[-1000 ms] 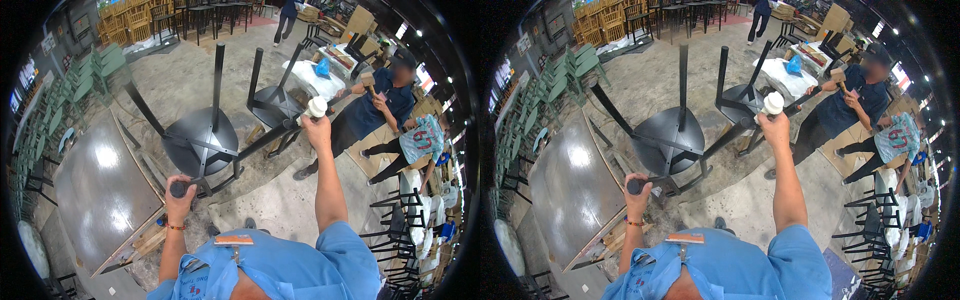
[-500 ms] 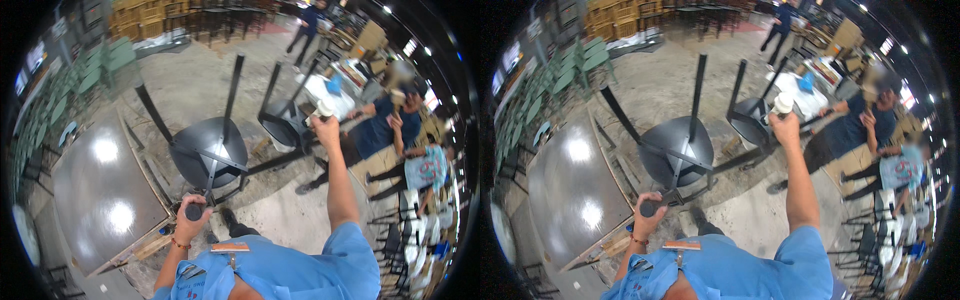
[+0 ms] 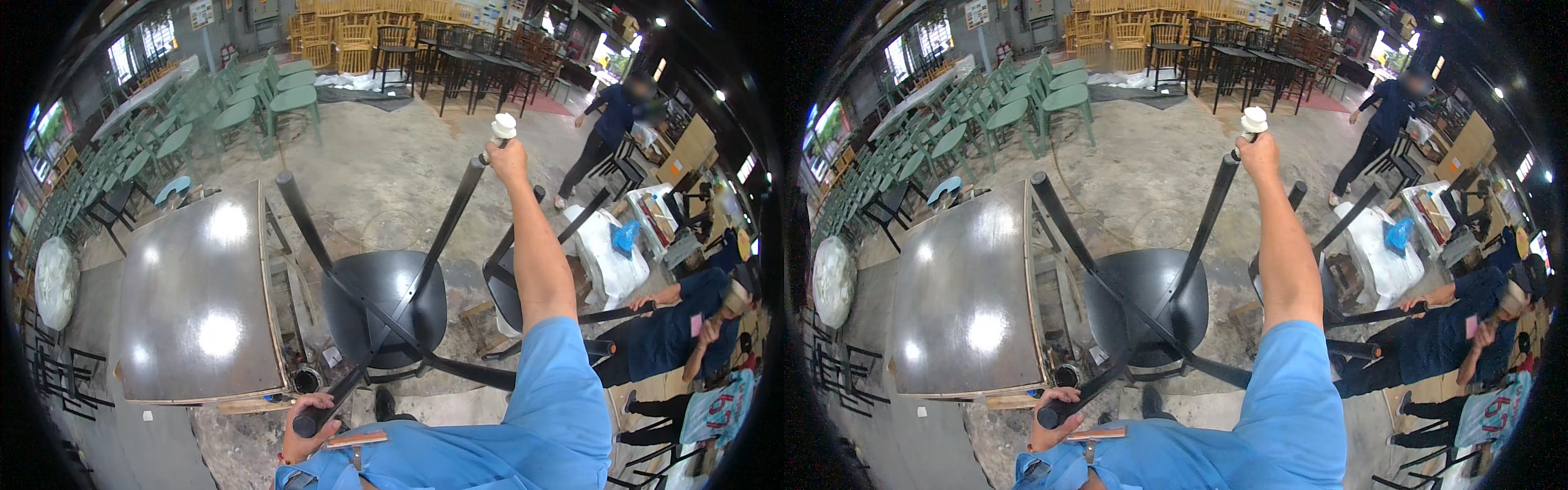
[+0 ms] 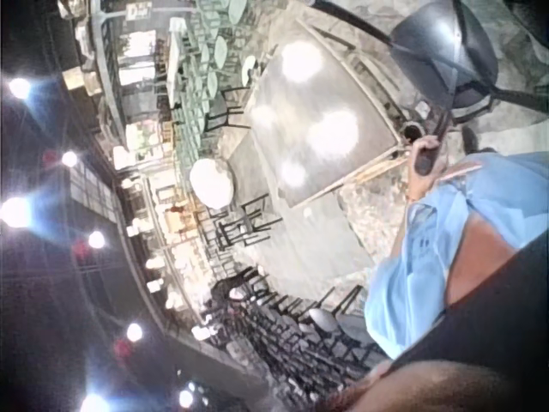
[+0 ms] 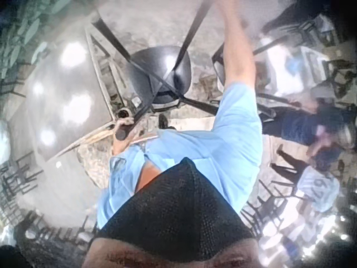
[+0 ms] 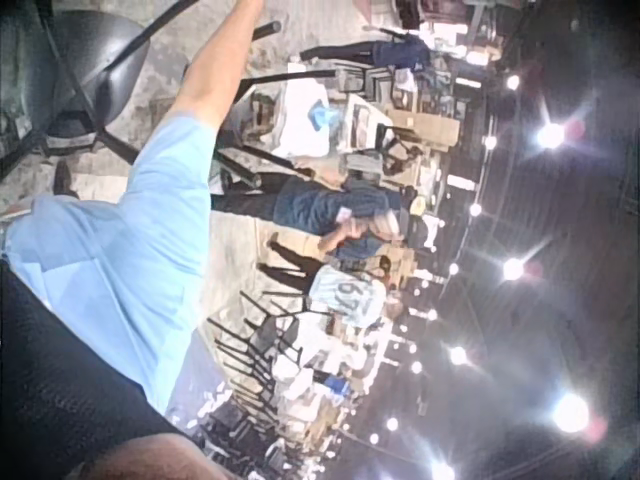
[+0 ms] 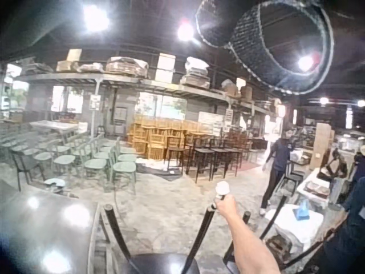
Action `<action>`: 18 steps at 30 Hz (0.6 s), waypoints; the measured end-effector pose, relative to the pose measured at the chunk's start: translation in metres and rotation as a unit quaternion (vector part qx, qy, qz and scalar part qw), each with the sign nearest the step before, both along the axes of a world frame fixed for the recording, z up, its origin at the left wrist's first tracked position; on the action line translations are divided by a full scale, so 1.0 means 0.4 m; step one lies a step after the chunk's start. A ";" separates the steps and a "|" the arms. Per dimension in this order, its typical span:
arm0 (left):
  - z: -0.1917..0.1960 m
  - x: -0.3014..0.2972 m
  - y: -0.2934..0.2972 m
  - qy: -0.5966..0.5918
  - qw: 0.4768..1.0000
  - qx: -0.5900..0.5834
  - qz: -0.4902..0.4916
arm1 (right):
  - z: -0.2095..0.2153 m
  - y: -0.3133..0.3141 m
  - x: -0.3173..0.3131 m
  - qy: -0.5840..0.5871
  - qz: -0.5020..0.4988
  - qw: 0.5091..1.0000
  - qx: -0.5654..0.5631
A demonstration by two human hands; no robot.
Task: The person repeatedly picks up black chairs, places them upside down on a metal workbench, and applies a white substance from a bottle to the chair legs. After application, the person sets the chairs upright on the floor and repeats the process with additional chairs.
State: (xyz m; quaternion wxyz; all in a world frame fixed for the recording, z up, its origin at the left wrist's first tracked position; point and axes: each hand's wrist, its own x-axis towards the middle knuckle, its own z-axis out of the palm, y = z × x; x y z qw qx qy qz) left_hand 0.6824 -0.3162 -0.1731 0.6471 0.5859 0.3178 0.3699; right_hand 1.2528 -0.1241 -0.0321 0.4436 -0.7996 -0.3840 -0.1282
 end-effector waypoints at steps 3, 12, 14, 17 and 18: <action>0.004 0.010 -0.002 -0.001 1.000 0.005 0.013 | -0.024 0.039 0.048 -0.024 0.004 1.000 -0.001; 0.001 0.023 0.001 -0.006 1.000 0.005 0.028 | -0.035 0.062 0.059 0.003 0.043 0.999 -0.020; 0.001 0.022 0.000 -0.001 0.999 -0.001 0.033 | -0.040 0.048 0.045 0.029 0.062 0.996 -0.049; 0.009 0.020 -0.005 0.002 0.999 -0.009 0.039 | -0.032 0.028 0.037 0.054 0.050 0.993 -0.089; 0.011 0.021 -0.001 -0.002 0.999 -0.009 0.032 | -0.029 0.012 0.059 0.052 0.032 0.995 -0.080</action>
